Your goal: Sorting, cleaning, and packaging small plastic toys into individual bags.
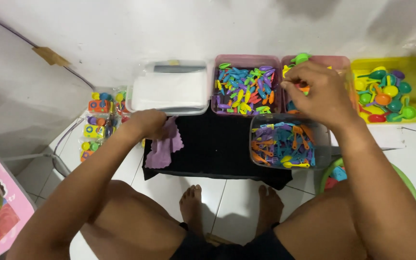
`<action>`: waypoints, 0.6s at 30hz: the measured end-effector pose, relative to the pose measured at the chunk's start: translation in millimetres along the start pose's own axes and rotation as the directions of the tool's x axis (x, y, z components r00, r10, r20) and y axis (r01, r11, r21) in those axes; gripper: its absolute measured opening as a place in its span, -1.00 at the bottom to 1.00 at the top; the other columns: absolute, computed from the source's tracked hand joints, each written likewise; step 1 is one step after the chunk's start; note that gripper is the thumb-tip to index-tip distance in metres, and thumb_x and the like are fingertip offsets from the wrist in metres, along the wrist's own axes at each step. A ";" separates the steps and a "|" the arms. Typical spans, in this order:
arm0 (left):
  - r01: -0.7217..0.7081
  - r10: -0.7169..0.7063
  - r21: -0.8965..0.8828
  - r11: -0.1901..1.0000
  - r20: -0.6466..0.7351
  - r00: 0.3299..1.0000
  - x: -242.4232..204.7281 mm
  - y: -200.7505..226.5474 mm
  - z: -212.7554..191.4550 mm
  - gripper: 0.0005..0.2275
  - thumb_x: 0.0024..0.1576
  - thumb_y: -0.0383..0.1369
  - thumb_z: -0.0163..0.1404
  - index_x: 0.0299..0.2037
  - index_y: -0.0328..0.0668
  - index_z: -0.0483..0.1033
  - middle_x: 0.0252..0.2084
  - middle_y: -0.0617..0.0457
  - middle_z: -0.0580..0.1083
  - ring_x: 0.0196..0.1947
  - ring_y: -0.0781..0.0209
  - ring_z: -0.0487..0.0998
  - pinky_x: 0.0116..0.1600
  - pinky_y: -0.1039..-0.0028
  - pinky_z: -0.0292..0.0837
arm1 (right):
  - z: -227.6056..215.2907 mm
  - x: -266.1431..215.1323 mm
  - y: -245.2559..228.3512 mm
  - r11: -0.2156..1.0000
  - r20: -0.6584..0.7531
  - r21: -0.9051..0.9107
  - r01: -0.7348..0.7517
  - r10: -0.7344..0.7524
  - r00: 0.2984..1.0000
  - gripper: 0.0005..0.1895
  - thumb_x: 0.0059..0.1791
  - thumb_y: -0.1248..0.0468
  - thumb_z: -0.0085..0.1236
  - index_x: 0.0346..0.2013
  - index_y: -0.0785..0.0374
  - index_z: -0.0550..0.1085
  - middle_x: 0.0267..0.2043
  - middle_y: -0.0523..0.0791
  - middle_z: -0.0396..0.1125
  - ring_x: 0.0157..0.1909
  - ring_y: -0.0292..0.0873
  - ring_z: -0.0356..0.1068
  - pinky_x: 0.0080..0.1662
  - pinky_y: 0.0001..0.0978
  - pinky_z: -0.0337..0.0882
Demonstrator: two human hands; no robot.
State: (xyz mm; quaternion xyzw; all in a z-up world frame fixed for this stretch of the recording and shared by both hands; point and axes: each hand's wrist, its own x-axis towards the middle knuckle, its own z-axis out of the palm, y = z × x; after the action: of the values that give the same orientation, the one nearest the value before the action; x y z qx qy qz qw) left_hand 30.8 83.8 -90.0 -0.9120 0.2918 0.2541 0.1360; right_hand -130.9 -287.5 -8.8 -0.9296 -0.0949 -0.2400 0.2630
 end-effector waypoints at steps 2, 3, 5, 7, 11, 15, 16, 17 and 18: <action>-0.009 0.010 0.003 1.000 -0.087 0.996 7.2 4.3 -4.7 -0.69 0.11 -0.13 0.06 -0.15 -0.17 0.66 -0.26 -0.08 0.63 -0.22 -0.11 0.65 -0.13 0.11 0.56 | 0.2 -0.8 2.6 0.999 -0.018 0.022 0.042 -0.042 0.999 -0.91 -0.03 0.50 0.27 -0.24 0.39 0.57 -0.20 0.00 0.48 -0.22 0.01 0.45 -0.18 -0.26 0.43; -0.019 0.020 0.006 1.000 -0.171 0.985 10.6 5.4 -7.3 -0.73 0.07 -0.28 0.03 -0.15 -0.25 0.66 -0.24 -0.17 0.62 -0.12 -0.22 0.67 -0.08 -0.01 0.58 | 0.9 -0.5 3.4 0.996 -0.033 0.045 0.083 -0.081 0.996 -0.91 -0.06 0.51 0.31 -0.29 0.35 0.57 -0.20 0.04 0.50 -0.17 0.13 0.51 -0.16 -0.17 0.50; -0.062 0.035 -0.086 0.994 -0.286 0.957 20.1 18.3 -10.8 -0.75 0.09 -0.30 0.05 -0.15 -0.28 0.64 -0.27 -0.21 0.61 -0.16 -0.26 0.66 -0.11 -0.02 0.58 | 1.3 1.0 -0.9 0.995 -0.046 0.049 0.087 -0.085 0.995 -0.91 -0.06 0.52 0.32 -0.30 0.36 0.58 -0.21 0.04 0.50 -0.19 0.12 0.51 -0.17 -0.19 0.50; -0.117 0.038 -0.172 0.978 -0.402 0.915 25.7 32.2 -17.6 -0.77 0.11 -0.31 0.06 -0.16 -0.31 0.62 -0.29 -0.24 0.59 -0.20 -0.29 0.65 -0.15 -0.03 0.59 | 1.7 4.9 -4.5 0.994 -0.058 0.050 0.093 -0.090 0.994 -0.91 -0.06 0.53 0.32 -0.30 0.37 0.58 -0.22 0.04 0.51 -0.21 0.10 0.51 -0.18 -0.22 0.50; -0.220 0.047 -0.425 0.878 -0.381 0.923 37.7 59.9 -24.7 -0.60 0.22 -0.20 0.01 0.15 -0.34 0.49 0.03 -0.25 0.55 0.10 -0.26 0.56 0.11 -0.05 0.50 | 6.5 7.6 -3.3 0.990 -0.040 0.065 0.122 -0.120 0.992 -0.92 -0.04 0.49 0.30 -0.28 0.32 0.58 -0.19 -0.01 0.50 -0.16 0.07 0.51 -0.15 -0.22 0.51; -0.174 0.055 -0.411 0.895 -0.285 0.957 52.5 70.8 -23.2 -0.51 0.20 -0.07 0.01 0.14 -0.38 0.51 0.02 -0.33 0.55 0.10 -0.34 0.55 0.11 -0.12 0.49 | -0.1 7.7 -11.8 0.991 -0.035 0.032 0.129 -0.128 0.991 -0.91 -0.04 0.47 0.29 -0.26 0.29 0.58 -0.20 -0.01 0.50 -0.18 0.08 0.51 -0.17 -0.15 0.50; -0.191 0.073 -0.406 0.893 -0.290 0.954 62.7 68.2 -19.7 -0.51 0.20 -0.07 0.01 0.14 -0.38 0.51 0.02 -0.33 0.55 0.10 -0.34 0.55 0.11 -0.12 0.49 | -2.7 5.9 -10.7 0.993 -0.038 0.017 0.119 -0.118 0.992 -0.91 -0.04 0.47 0.29 -0.26 0.29 0.58 -0.20 -0.01 0.50 -0.18 0.08 0.51 -0.17 -0.15 0.50; -0.174 0.050 -0.398 0.901 -0.304 0.951 73.2 66.0 -16.5 -0.58 0.19 -0.11 0.02 0.09 -0.29 0.56 -0.03 -0.27 0.58 0.06 -0.30 0.58 0.06 -0.08 0.52 | -5.5 4.2 -9.4 0.995 -0.058 0.017 0.101 -0.100 0.993 -0.90 -0.04 0.47 0.30 -0.25 0.30 0.58 -0.21 0.00 0.50 -0.19 0.08 0.51 -0.17 -0.19 0.50; -0.154 0.025 -0.391 0.907 -0.318 0.948 83.0 62.9 -12.7 -0.64 0.17 -0.14 0.03 0.03 -0.20 0.61 -0.08 -0.21 0.61 0.02 -0.26 0.61 0.02 -0.04 0.55 | -7.5 2.9 -8.8 0.996 -0.076 0.020 0.085 -0.083 0.994 -0.90 -0.04 0.47 0.30 -0.24 0.31 0.59 -0.22 0.01 0.50 -0.20 0.08 0.51 -0.17 -0.23 0.50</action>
State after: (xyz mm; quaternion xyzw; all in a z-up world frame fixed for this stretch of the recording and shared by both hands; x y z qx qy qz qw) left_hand 56.0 -9.6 -130.7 -0.9337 0.2913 0.1717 -0.1175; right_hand -134.0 -284.0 2.1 -0.9120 -0.1266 -0.2845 0.2671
